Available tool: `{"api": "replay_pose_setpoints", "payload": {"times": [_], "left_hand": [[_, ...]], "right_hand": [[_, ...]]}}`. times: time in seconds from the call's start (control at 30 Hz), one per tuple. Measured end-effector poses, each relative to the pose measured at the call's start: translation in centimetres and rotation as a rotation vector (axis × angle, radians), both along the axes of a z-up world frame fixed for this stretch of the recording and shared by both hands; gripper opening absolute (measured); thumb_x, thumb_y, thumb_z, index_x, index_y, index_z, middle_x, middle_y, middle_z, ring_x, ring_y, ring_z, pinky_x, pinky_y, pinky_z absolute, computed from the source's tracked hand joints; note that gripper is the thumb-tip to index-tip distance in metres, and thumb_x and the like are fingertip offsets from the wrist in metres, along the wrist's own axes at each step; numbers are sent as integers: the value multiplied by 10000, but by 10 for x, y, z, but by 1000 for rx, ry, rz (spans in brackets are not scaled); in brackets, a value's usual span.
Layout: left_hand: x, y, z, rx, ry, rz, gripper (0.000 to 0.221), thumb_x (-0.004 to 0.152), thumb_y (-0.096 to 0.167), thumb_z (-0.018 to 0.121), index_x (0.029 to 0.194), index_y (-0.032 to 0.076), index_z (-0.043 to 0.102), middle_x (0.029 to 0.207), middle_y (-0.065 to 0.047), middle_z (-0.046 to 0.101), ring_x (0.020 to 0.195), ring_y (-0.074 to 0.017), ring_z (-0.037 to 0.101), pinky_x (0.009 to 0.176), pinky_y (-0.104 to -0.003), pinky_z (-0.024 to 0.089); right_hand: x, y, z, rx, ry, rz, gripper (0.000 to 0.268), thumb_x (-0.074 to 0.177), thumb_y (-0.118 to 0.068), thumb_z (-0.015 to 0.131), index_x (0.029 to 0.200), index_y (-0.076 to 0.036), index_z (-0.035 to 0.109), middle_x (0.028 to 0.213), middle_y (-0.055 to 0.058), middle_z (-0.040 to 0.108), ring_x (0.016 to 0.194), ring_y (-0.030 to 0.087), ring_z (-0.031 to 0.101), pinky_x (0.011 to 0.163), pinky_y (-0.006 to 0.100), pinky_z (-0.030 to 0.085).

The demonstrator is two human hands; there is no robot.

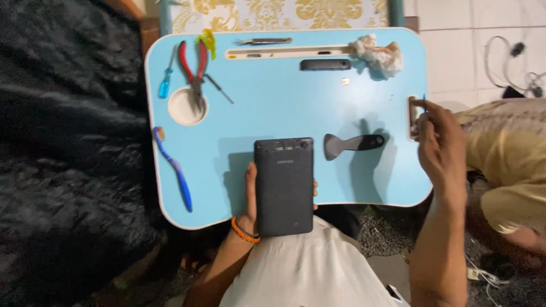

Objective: Using a precision screwdriver to remove multiple small screws from the back casing of an electronic device

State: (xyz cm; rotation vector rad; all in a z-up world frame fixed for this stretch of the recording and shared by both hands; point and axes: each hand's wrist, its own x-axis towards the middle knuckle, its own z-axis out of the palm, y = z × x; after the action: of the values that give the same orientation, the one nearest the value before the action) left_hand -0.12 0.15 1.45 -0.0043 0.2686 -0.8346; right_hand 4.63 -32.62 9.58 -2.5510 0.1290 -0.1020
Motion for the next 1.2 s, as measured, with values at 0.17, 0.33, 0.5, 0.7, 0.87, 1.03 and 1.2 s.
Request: {"api": "replay_pose_setpoints", "payload": {"times": [0.17,0.33,0.5,0.7,0.87,1.03,1.2], "left_hand": [[-1,0,-6,-91,-46,16,974,869,774,544,1472,9,521,1241,-253,643,1098,-349,664,918,-540,583],[1,2,-2,-46,-64,-5,1044,844,817,508,1477,-14,516,1229,-267,653,1067,-346,677,916,-535,585],[-3,2,-9,-117,-24,-19,1016,846,822,528,1452,6,543,1248,-273,663,1061,-390,699,894,-525,597],[-2,1,-8,-83,-45,7,1034,847,814,524,1451,-25,533,1231,-276,665,1068,-369,691,927,-528,584],[-2,1,-5,-70,10,19,1015,848,795,552,1460,-15,531,1218,-277,663,1076,-366,683,913,-524,583],[-3,1,-12,-124,27,-9,1011,853,773,578,1480,-18,522,1259,-275,661,1116,-361,687,930,-516,584],[-5,1,-19,-110,11,-16,1054,844,813,539,1488,-20,515,1271,-274,656,1121,-361,682,947,-520,573]], "right_hand": [[-11,42,24,121,-78,53,421,1223,-246,430,1507,-1,620,1089,97,388,1050,254,382,920,383,386],[-17,74,39,176,-11,183,464,1110,28,477,1556,-98,518,1329,205,429,891,209,520,722,271,494],[-24,97,40,305,-204,222,227,1051,37,648,1276,62,628,1247,246,619,950,269,748,856,308,660],[-29,113,29,586,-221,69,265,978,-18,743,1183,50,590,1111,201,710,956,220,732,839,262,636],[-29,132,45,550,6,24,260,1085,-178,562,1289,-22,601,1219,127,708,938,158,679,782,271,562],[-32,131,41,737,-70,27,394,1016,-178,645,1310,-76,404,1187,232,708,839,270,728,757,324,584],[-32,129,23,889,-185,-81,285,969,-130,748,1175,-29,579,1005,172,729,847,219,726,651,250,592]]}}
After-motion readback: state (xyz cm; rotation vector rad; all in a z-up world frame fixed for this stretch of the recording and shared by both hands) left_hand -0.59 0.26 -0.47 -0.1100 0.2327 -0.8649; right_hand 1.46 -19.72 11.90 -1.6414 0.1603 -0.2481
